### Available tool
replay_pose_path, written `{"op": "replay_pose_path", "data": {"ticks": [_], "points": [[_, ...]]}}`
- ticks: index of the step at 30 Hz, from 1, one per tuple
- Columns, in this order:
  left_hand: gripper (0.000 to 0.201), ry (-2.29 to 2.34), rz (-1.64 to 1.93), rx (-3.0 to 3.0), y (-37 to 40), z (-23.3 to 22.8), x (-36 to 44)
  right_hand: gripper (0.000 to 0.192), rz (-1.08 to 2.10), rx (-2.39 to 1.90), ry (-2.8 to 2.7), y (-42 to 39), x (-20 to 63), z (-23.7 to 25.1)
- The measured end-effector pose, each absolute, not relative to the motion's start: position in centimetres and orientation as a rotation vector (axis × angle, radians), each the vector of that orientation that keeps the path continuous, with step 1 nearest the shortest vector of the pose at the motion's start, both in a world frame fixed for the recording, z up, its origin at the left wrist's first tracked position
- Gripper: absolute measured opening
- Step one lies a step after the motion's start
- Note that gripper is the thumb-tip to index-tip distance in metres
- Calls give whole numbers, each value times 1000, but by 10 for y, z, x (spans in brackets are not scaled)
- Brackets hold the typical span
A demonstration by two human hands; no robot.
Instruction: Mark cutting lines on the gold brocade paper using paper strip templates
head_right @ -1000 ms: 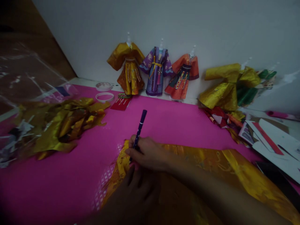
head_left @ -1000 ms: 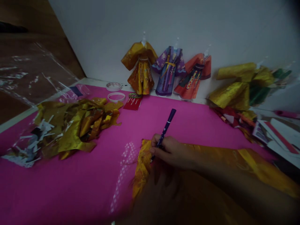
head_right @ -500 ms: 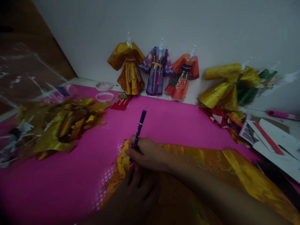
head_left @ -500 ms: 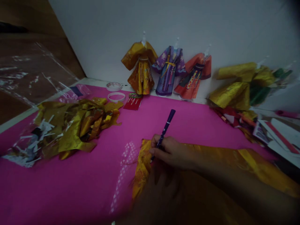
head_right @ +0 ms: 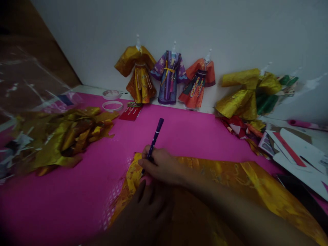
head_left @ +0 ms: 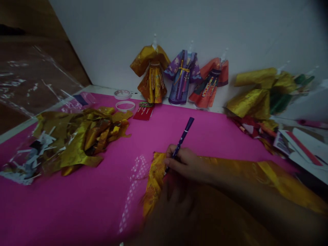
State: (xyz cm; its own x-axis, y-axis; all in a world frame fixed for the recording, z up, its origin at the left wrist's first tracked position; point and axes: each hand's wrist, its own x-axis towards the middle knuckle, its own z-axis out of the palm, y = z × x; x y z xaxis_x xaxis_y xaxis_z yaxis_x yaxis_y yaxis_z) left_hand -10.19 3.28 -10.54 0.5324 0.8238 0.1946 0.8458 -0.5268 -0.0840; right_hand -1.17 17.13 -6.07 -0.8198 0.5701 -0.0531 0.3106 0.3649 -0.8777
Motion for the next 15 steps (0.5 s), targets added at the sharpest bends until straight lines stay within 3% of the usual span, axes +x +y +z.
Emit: {"op": "replay_pose_path", "data": {"ticks": [15], "points": [[40, -1439, -151, -2677, 31, -104, -104, 13, 1387, -771, -2424, 174, -10, -60]]}}
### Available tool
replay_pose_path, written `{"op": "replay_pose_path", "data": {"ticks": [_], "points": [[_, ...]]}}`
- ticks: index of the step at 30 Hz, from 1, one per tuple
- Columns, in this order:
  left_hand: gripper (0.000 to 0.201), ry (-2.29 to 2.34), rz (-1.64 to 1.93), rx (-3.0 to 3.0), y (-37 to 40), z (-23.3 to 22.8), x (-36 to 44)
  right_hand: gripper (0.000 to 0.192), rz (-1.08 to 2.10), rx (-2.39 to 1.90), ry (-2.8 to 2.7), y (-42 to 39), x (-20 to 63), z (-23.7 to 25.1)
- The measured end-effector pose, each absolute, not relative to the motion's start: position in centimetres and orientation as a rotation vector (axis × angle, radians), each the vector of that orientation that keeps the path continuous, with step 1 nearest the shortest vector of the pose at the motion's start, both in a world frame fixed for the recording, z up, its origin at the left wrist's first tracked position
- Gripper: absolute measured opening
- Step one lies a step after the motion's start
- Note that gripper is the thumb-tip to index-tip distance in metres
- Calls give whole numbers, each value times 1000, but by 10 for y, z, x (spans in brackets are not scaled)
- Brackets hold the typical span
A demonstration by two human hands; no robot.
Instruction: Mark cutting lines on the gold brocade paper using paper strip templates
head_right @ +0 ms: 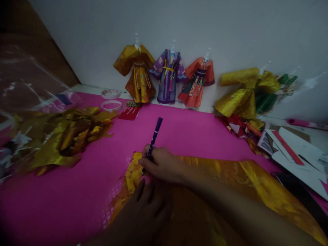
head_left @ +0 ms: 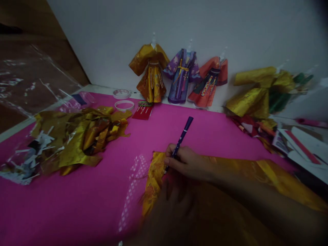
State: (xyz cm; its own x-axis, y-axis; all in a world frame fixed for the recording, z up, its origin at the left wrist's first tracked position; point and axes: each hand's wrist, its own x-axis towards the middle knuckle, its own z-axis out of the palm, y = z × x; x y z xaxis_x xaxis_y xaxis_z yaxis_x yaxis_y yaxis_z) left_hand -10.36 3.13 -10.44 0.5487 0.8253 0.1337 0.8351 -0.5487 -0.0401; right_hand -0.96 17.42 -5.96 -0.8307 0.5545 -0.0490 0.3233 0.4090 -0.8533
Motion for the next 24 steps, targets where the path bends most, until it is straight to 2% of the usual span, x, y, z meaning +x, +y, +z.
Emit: {"op": "replay_pose_path", "data": {"ticks": [24], "points": [[40, -1455, -140, -2714, 32, -100, -104, 14, 1436, -781, -2354, 175, -6, -62]]}}
